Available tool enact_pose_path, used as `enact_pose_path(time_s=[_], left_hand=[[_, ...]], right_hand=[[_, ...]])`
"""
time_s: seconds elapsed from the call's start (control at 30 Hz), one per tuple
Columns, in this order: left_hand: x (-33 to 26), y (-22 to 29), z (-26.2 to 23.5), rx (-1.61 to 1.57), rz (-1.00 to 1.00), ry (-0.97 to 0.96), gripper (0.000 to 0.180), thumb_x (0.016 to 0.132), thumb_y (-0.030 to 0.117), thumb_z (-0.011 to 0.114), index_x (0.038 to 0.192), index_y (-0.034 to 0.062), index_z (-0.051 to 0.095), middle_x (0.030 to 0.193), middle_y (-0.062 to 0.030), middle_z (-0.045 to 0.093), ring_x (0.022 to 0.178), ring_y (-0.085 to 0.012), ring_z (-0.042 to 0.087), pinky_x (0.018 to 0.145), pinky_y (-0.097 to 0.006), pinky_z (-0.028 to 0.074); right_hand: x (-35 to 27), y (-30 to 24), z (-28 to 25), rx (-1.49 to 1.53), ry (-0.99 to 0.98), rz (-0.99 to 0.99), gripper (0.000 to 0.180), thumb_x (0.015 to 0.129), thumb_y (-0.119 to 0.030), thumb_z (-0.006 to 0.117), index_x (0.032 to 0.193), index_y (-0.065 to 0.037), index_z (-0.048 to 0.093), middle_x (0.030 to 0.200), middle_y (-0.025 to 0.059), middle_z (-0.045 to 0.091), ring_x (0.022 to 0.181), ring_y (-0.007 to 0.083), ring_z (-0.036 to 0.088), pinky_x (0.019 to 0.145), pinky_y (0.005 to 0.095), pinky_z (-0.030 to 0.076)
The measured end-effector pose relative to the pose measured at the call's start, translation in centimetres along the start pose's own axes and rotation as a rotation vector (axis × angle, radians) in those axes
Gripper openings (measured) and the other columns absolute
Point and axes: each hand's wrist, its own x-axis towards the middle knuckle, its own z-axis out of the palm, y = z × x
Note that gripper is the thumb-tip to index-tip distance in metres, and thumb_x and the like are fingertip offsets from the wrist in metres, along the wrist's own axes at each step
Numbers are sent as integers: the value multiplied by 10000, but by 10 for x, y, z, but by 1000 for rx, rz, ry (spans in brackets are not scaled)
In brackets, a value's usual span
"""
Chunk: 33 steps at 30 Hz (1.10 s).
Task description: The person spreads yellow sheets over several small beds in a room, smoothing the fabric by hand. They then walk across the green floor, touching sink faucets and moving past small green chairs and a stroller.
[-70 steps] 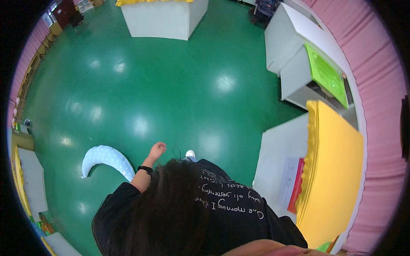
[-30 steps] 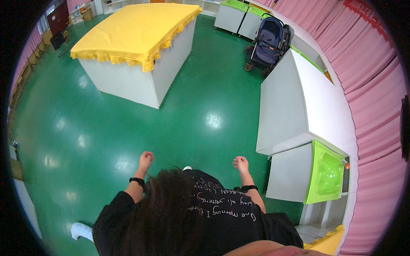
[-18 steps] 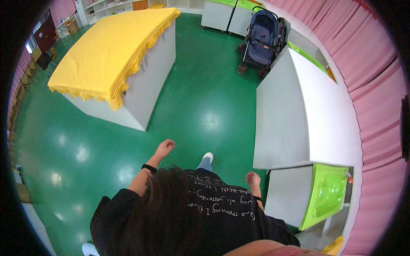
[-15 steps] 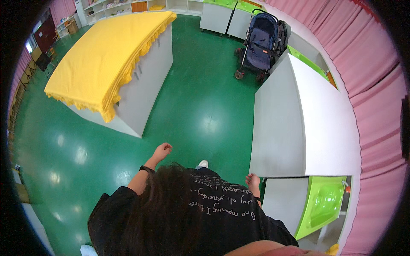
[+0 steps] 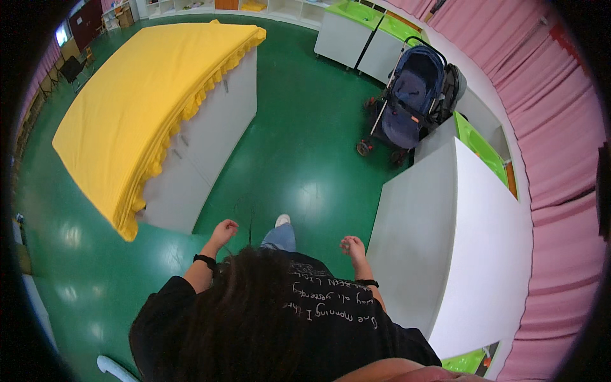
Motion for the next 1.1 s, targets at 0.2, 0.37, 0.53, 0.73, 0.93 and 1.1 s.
enact_pose_path(time_s=[0.2, 0.37, 0.53, 0.73, 0.93, 1.1], left_hand=[[162, 54, -10, -147, -55, 88, 210, 786, 27, 410, 943, -25, 539, 812, -96, 591, 735, -161, 569, 660, -284, 464], [300, 141, -9, -11, 17, -26, 195, 804, 57, 437, 960, -11, 533, 831, -94, 591, 738, -153, 559, 674, -280, 456], [433, 219, 12, -7, 60, -102, 197, 797, 66, 457, 961, -7, 539, 835, -84, 593, 733, -147, 553, 680, -273, 452], [582, 246, 21, -38, 72, -94, 197, 792, 62, 460, 958, -3, 545, 821, -81, 598, 721, -141, 557, 670, -269, 455], [705, 329, -19, 16, 103, 14, 213, 802, 36, 417, 967, -2, 545, 819, -82, 599, 719, -144, 564, 669, -270, 457], [786, 333, -47, -187, -5, 139, 229, 809, 16, 391, 995, 9, 524, 857, -65, 580, 748, -142, 558, 674, -256, 446]], right_hand=[[130, -101, 3, 86, 86, 197, 153, 823, -188, 484, 922, -74, 505, 807, 44, 579, 698, 186, 571, 625, 342, 450], [242, -194, 6, 195, 116, -22, 144, 829, -181, 478, 916, -68, 500, 831, 56, 575, 724, 196, 578, 627, 342, 450], [339, -274, 16, 243, 113, 53, 161, 835, -180, 480, 939, -58, 497, 844, 61, 578, 732, 200, 581, 622, 334, 452], [492, -367, -19, 238, 209, 124, 157, 833, -166, 481, 930, -45, 504, 833, 68, 579, 721, 203, 581, 597, 332, 457], [651, -476, -4, 161, 190, -26, 149, 842, -158, 467, 912, -37, 519, 722, 56, 573, 608, 167, 575, 495, 284, 448], [752, -579, 73, 65, 67, 8, 164, 857, -177, 476, 955, -48, 504, 817, 50, 582, 690, 156, 582, 575, 297, 459]])
